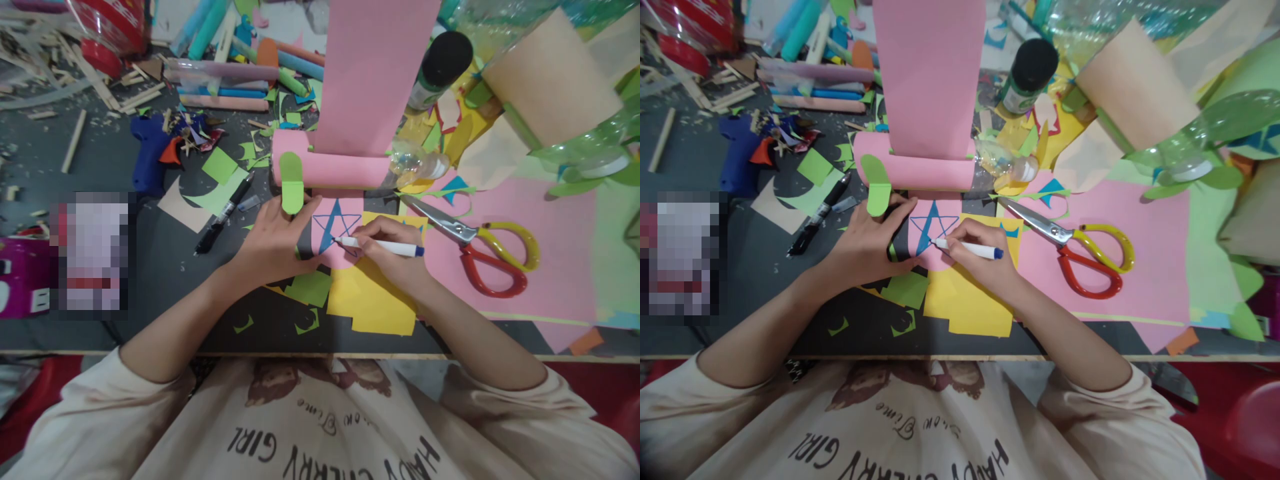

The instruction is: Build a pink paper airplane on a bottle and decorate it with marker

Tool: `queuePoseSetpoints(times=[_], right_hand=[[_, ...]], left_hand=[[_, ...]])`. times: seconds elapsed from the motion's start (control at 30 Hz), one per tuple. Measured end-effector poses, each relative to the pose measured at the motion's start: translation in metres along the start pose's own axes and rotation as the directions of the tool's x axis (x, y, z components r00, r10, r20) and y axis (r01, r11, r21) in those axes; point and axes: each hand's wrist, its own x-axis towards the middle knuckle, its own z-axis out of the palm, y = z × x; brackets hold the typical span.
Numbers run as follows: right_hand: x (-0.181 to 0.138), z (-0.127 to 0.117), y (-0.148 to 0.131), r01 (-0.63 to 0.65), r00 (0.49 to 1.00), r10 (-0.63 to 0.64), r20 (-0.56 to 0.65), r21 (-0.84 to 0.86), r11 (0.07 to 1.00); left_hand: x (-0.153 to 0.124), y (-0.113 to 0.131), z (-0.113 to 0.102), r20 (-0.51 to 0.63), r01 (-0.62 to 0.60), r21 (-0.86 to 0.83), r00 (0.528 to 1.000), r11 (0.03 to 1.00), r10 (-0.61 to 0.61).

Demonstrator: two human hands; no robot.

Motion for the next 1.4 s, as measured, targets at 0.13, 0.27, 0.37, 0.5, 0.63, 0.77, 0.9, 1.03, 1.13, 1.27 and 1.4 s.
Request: queuePoseSetpoints(times=[0.13, 0.27, 0.37, 0.5, 0.63, 0.77, 0.9, 1.03, 1.13, 1.27, 1.4], right_hand=[[-0.001, 0.0, -0.001, 0.004, 1.0, -0.003, 0.015, -0.051, 0.999], [-0.001, -0.002, -0.003, -0.004, 0.999, 0.007, 0.042, -0.075, 0.997], [0.0, -0.002, -0.002, -0.021, 1.0, 0.022, 0.008, -0.031, 0.999], [0.0, -0.001, 0.0, -0.013, 1.0, 0.012, -0.024, -0.009, 1.0], [-0.001, -0.001, -0.001, 0.007, 1.0, -0.006, 0.013, -0.037, 0.999], [0.0, -0.002, -0.001, 0.009, 1.0, -0.008, 0.006, -0.04, 0.999], [0.0, -0.001, -0.001, 0.017, 1.0, -0.018, -0.012, -0.055, 0.998], [0.0, -0.001, 0.0, 0.03, 1.0, -0.031, -0.002, -0.045, 0.999], [0.0, -0.002, 0.001, 0.03, 1.0, -0.031, -0.003, -0.023, 0.999], [0.004, -0.004, 0.0, 0.058, 0.997, -0.055, -0.051, 0.072, 0.996], [0.014, -0.009, 0.001, 0.083, 0.994, -0.068, -0.081, 0.195, 0.977]], left_hand=[[0.0, 0.0, 0.001, -0.001, 0.008, -0.007, 1.0, 1.0, -0.008], [0.0, 0.0, 0.002, -0.017, 0.004, 0.008, 1.0, 1.0, -0.004], [0.0, -0.001, 0.001, -0.004, -0.012, -0.009, 1.0, 1.0, 0.011], [0.0, 0.0, 0.0, 0.006, 0.006, -0.01, 1.0, 1.0, -0.006], [0.0, 0.0, 0.001, 0.007, 0.009, -0.022, 1.0, 1.0, -0.009], [0.0, 0.0, 0.001, -0.002, 0.004, -0.007, 1.0, 1.0, -0.004], [0.0, 0.0, 0.001, -0.011, 0.005, 0.012, 1.0, 1.0, -0.005], [0.0, -0.001, 0.002, -0.004, 0.0, -0.004, 1.0, 1.0, 0.0], [0.001, -0.001, 0.001, 0.018, 0.006, -0.009, 1.0, 1.0, -0.006], [0.002, 0.002, -0.002, 0.039, 0.036, -0.013, 0.999, 0.999, -0.036], [0.004, 0.004, -0.005, 0.09, 0.07, -0.023, 0.994, 0.997, -0.068]])
